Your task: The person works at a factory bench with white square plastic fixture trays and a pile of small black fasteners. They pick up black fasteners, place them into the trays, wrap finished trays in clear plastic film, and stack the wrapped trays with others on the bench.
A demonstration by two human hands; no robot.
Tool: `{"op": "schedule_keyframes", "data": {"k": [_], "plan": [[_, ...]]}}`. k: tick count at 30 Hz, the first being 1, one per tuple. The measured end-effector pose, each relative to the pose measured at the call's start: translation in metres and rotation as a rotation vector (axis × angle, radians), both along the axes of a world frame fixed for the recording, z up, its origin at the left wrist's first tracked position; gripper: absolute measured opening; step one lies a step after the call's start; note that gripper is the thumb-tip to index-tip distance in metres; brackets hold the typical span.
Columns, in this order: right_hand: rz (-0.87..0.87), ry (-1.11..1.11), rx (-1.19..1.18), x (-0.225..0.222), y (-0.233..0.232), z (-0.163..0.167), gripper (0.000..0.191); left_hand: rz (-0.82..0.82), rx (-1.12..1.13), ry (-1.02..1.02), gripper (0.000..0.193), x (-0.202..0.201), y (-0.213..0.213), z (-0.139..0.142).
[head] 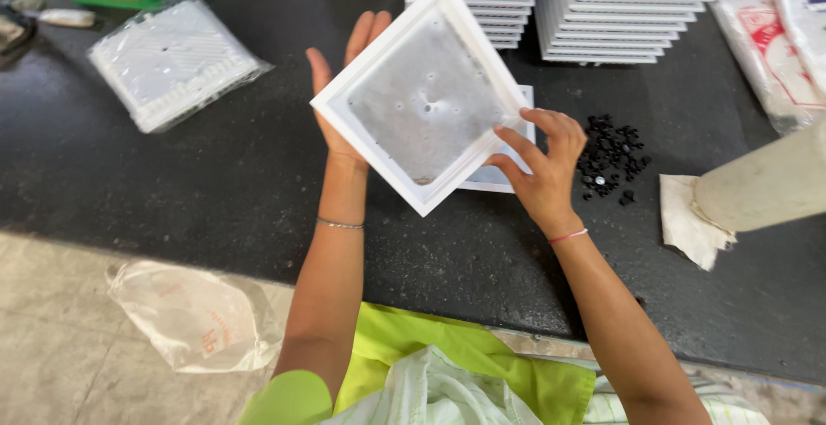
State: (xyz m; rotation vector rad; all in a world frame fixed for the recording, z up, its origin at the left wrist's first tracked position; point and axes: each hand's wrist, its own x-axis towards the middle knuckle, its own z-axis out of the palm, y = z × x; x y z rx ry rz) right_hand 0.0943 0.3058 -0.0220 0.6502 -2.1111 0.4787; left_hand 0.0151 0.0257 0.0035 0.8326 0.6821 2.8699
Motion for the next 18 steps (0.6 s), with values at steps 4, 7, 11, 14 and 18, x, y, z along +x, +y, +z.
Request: {"op": "schedule_keyframes", "data": {"k": [4,7,11,14,18], "plan": [[0.039,0.02,0.043,0.0,-0.004,0.007,0.037,-0.009,0.031,-0.039,0.086,0.0,-0.002,0.0],[0.047,-0.002,0.051,0.0,-0.009,0.012,0.033,-0.018,0.02,-0.028,0.086,0.001,-0.002,0.001],[0.071,0.024,0.019,0.004,-0.007,0.017,0.03,0.023,-0.052,0.098,0.088,0.0,-0.001,0.003],[0.122,0.032,-0.125,0.006,0.006,0.015,0.023,0.191,-0.302,0.224,0.084,0.0,-0.001,0.002],[0.062,-0.05,-0.457,0.002,0.03,0.009,0.012,0.403,-0.652,0.198,0.066,-0.002,0.012,-0.004]]}}
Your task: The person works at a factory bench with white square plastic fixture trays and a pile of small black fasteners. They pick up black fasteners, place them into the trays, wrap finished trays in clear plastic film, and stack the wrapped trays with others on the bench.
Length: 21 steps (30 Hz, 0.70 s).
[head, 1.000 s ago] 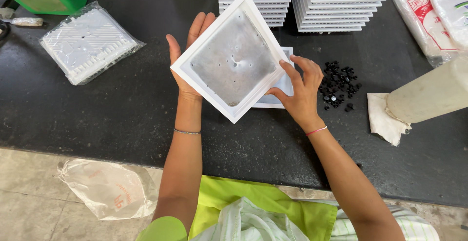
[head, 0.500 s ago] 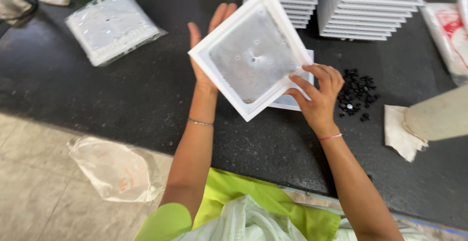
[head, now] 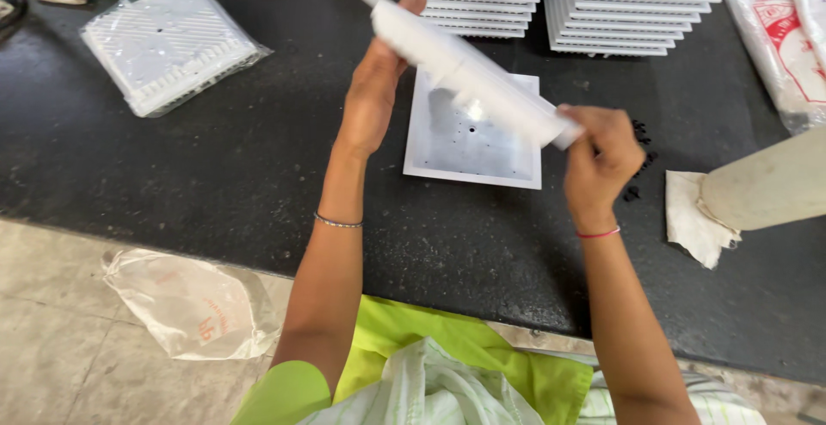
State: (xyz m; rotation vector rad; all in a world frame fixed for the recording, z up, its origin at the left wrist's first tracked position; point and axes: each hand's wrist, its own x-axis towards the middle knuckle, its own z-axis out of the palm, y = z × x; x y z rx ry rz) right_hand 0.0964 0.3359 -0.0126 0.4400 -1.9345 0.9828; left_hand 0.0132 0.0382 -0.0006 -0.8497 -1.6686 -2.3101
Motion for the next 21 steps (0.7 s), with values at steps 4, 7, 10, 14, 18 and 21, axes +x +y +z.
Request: {"op": "schedule_keyframes", "data": {"k": [4,7,10,14,18,21], "plan": [[0.056,-0.133,-0.355,-0.015,0.024,-0.002,0.025,0.238,-0.308,0.046,0.062,-0.003,0.018,-0.011],[0.258,-0.447,-0.805,-0.028,0.033,-0.006,0.023,0.355,-0.445,0.109,0.055,-0.007,0.022,-0.022],[0.258,-0.647,-0.804,-0.037,0.038,-0.016,0.02,0.209,-0.28,-0.132,0.046,-0.015,0.022,-0.035],[0.208,-0.871,-0.638,-0.046,0.043,-0.036,0.027,0.167,-0.301,-0.351,0.027,-0.025,0.018,-0.052],[0.225,-0.937,-0.466,-0.052,0.045,-0.05,0.028,0.169,-0.355,-0.419,0.026,-0.03,0.009,-0.062],[0.25,-0.962,-0.406,-0.052,0.043,-0.054,0.027,0.224,-0.417,-0.392,0.025,-0.031,0.004,-0.063]]}}
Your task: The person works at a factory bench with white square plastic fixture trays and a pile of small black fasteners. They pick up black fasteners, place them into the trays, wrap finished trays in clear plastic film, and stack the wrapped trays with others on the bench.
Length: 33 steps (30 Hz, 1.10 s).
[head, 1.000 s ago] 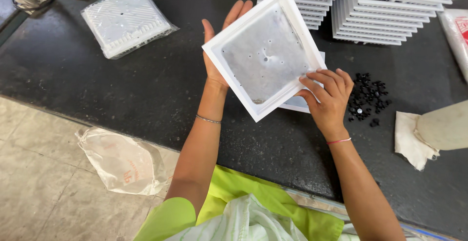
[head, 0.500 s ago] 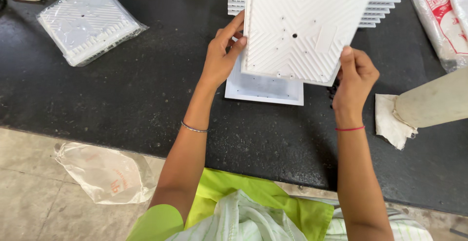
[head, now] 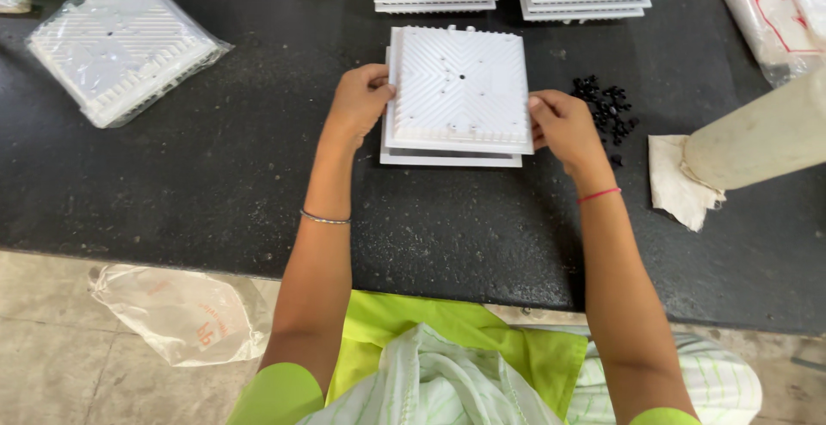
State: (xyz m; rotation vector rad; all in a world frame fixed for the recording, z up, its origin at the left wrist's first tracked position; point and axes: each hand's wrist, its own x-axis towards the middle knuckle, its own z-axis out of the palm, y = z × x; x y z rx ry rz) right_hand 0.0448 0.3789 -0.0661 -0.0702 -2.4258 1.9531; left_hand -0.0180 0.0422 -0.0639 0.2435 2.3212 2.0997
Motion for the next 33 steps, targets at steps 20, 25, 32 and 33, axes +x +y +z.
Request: {"op": "schedule_keyframes", "data": {"k": [20,25,32,33], "plan": [[-0.229,0.097,0.309,0.023,0.047,0.044,0.016,0.073,-0.578,0.052,0.028,0.028,0.011,0.021],[-0.455,0.086,0.481,0.03,0.078,0.048,0.016,0.09,-0.663,0.125,0.03,0.035,0.014,0.03],[-0.338,0.195,0.712,0.022,0.06,0.031,0.013,0.274,-0.654,0.317,0.033,0.031,0.005,0.021],[-0.324,0.224,0.747,0.022,0.056,0.029,0.014,0.288,-0.655,0.296,0.037,0.029,0.002,0.017]]}}
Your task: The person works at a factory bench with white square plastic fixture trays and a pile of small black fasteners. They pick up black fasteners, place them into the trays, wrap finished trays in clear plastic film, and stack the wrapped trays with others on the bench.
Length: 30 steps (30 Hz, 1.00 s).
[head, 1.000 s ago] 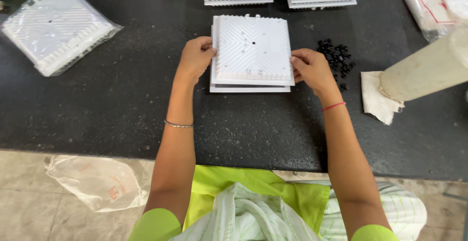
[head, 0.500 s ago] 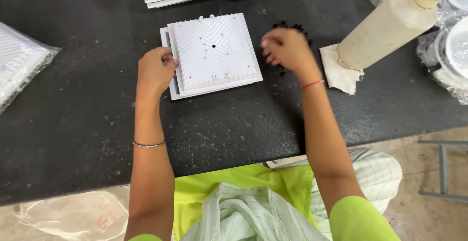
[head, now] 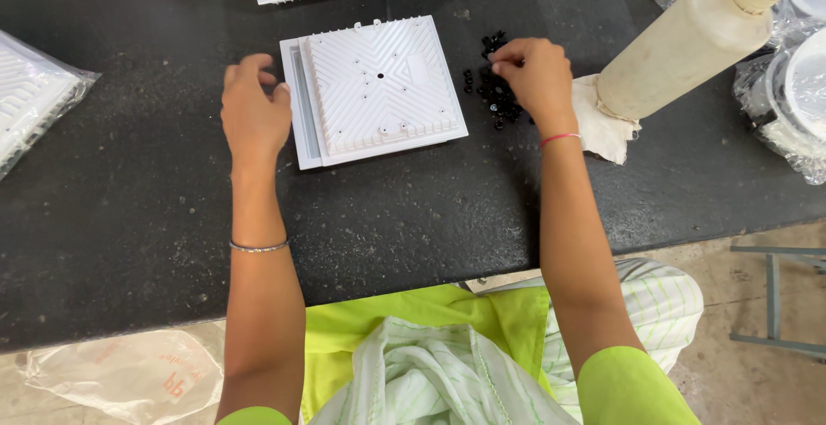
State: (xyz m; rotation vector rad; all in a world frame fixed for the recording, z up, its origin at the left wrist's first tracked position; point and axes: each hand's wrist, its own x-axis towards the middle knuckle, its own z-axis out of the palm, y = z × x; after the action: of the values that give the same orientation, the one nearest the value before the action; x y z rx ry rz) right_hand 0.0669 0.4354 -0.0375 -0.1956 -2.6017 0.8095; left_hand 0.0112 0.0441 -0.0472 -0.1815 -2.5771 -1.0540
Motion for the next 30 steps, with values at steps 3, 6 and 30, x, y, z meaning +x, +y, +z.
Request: {"op": "schedule_keyframes", "data": {"k": [3,6,30], "plan": [[0.014,-0.019,0.055,-0.001,-0.006,-0.004,0.014,0.002,0.016,-0.075,0.047,-0.011,-0.009,-0.014],[0.004,-0.042,0.076,-0.002,-0.008,-0.006,0.013,-0.069,0.027,-0.045,0.053,-0.019,-0.006,-0.028],[-0.121,-0.002,0.25,-0.005,-0.022,-0.021,0.011,-0.291,-0.315,0.212,0.025,-0.023,-0.052,-0.044]]}}
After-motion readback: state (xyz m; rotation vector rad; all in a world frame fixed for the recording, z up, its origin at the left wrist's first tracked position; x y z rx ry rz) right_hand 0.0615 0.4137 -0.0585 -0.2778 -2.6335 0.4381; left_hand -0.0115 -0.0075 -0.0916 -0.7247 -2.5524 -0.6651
